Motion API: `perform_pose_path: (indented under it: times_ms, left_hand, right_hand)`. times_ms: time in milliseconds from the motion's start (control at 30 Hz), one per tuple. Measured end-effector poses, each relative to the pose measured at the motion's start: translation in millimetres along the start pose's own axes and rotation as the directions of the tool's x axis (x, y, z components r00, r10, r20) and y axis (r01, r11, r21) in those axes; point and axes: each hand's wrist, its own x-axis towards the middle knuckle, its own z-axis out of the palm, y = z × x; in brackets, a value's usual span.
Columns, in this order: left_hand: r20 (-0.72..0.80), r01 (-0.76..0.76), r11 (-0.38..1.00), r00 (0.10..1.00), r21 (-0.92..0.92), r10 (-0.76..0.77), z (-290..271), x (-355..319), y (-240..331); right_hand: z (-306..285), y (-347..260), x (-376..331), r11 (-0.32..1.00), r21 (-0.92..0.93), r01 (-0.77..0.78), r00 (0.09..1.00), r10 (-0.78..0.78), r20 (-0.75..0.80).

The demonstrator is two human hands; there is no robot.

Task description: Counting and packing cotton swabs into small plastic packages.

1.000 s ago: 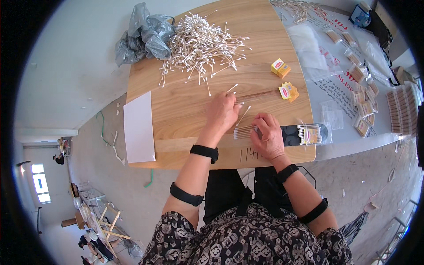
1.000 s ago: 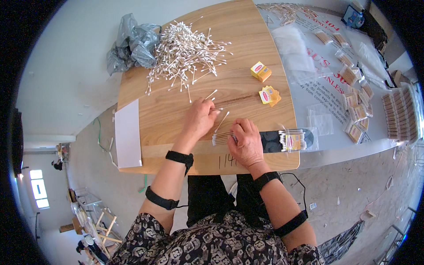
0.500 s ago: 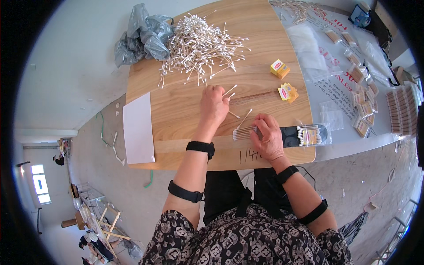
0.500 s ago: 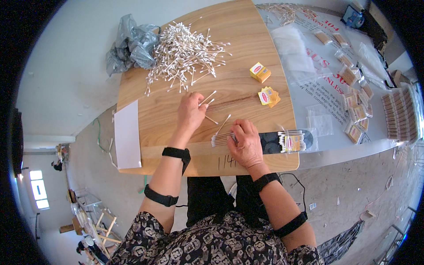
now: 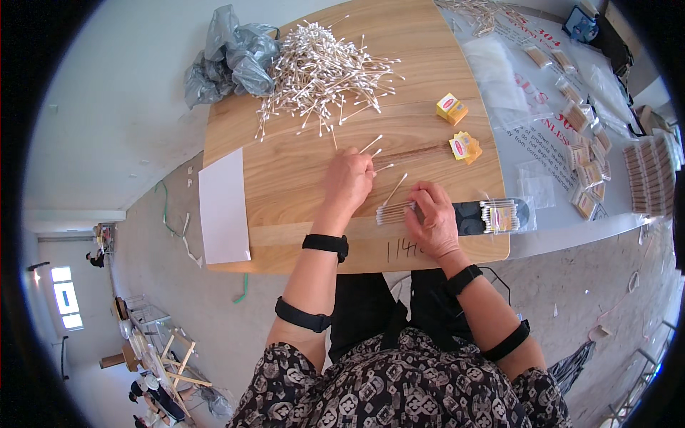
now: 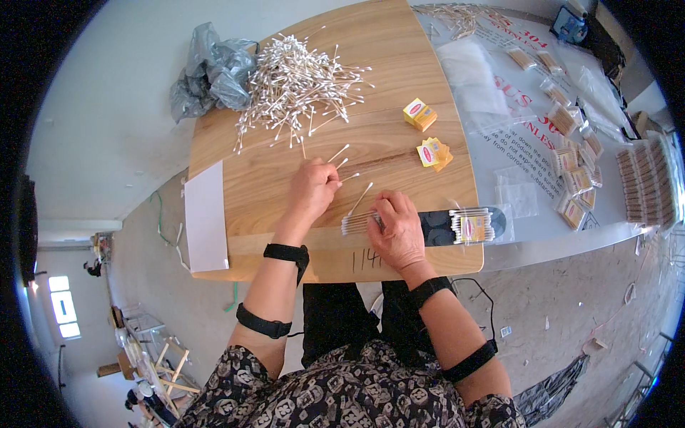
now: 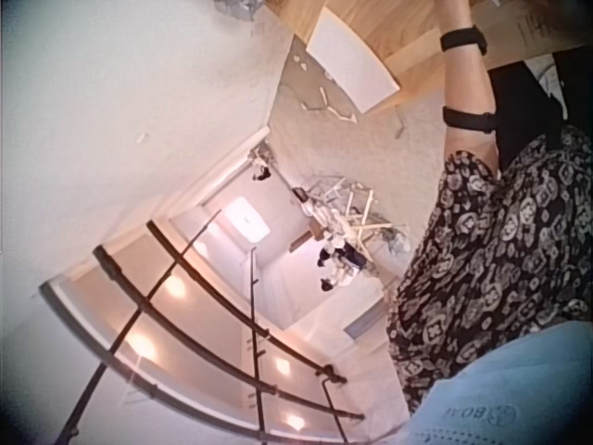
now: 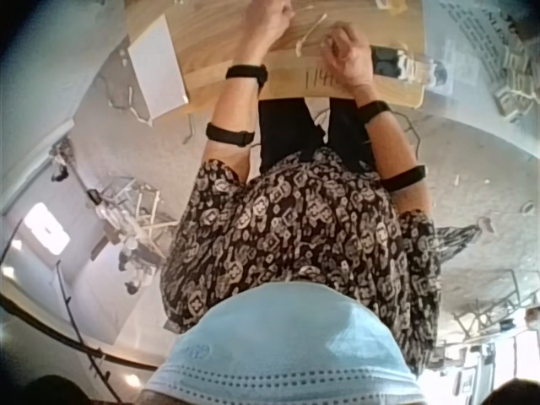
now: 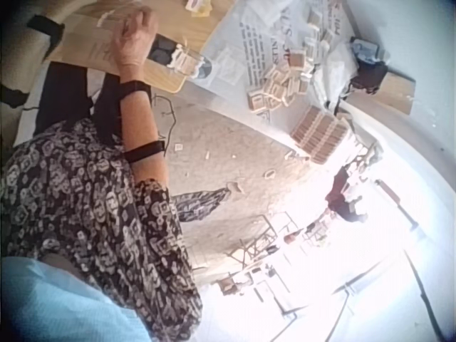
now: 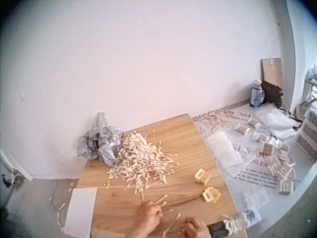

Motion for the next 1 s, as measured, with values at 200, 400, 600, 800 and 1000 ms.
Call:
perform_pose_path:
  times_ms: [200,400,600,800,1000]
  left_hand:
    - [0.125,-0.071,0.984,0.988,-0.161,0.091,10,-4,16]
    - [0.092,0.184,0.961,0.982,-0.205,-0.168,7,10,5]
    - [-0.105,0.183,0.983,0.978,-0.007,-0.183,6,22,-8]
    - [0.043,0.237,0.959,0.972,-0.158,-0.233,12,23,-2]
    - [0.051,0.127,0.981,0.991,-0.144,-0.121,13,11,12]
  right_hand:
    - [1,0,0,1.0,-0.002,0.001,1.0,-0.001,-0.006]
    - [2,3,-2,1.0,-0.016,-0.004,1.0,0.004,-0.003]
    - [0,1,0,1.0,-0.009,0.008,1.0,-0.008,-0.007]
    - [1,1,-2,1.0,0.009,-0.009,1.0,0.009,-0.003]
    - [1,2,-1,1.0,-0.001,-0.004,1.0,0.004,-0.011]
